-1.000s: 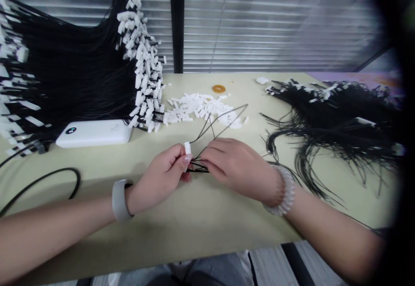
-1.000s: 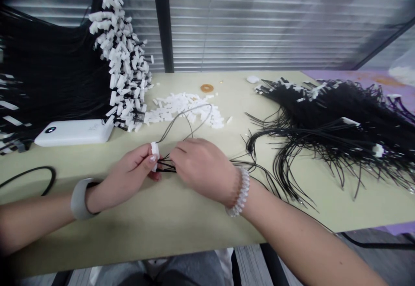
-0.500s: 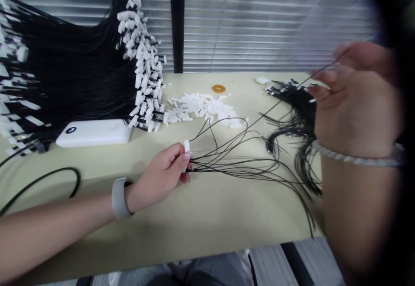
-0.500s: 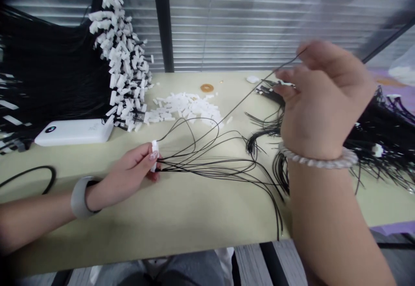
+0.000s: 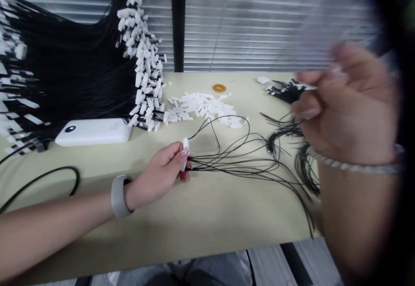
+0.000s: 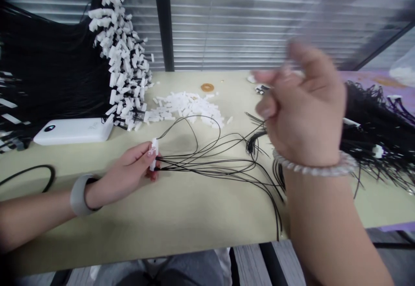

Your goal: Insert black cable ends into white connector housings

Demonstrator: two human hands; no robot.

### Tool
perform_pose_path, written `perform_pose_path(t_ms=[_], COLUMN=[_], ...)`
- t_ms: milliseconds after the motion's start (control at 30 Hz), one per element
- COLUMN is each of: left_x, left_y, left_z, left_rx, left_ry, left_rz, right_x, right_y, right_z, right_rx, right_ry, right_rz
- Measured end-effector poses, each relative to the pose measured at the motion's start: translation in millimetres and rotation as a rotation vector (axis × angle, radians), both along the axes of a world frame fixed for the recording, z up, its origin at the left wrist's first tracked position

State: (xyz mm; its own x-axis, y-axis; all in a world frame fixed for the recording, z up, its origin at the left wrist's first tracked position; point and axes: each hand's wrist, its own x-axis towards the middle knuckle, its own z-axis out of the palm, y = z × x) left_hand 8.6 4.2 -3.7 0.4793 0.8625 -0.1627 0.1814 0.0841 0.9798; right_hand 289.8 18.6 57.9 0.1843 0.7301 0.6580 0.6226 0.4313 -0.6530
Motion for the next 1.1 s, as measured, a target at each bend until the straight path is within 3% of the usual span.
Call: perform_pose_path(t_ms=[67,167,267,467,733,1100], left_x=[0.0,-0.3,-0.7,-0.1,-0.2,-1.0], left_y=[0.7,1.2,0.6,-0.2,-2.8,-3.4], left_z=[-1.1,-1.4,-0.2,0.5,-1.3,-1.2], left_rx=[-0.015,-0.019,-0.011,0.010,0.076,0.054], left_ry=[-0.014,-0.024,-0.012,0.006,0.041,0.050], left_rz=[0.009,0.004,-0.011,-0.033,-0.125,-0.123], right_x=[-25.2,-60.4,-78.6,-84.9,-91.3,-86.7], right_y=[-12.0,-28.4,-35.6,-32.7,-33.3,-33.7], right_z=[-1.2,-7.6,-19.6,-40.2,-45.2,-47.6], right_rx=[-0.105,-0.207,-0.171,-0.130,-0.085,-0.037], right_ry=[0.039,-0.232,-0.480,-0.525,-0.531,-0.642], right_rz=[0.107,0.193,0.265,0.282,0.236,0.260])
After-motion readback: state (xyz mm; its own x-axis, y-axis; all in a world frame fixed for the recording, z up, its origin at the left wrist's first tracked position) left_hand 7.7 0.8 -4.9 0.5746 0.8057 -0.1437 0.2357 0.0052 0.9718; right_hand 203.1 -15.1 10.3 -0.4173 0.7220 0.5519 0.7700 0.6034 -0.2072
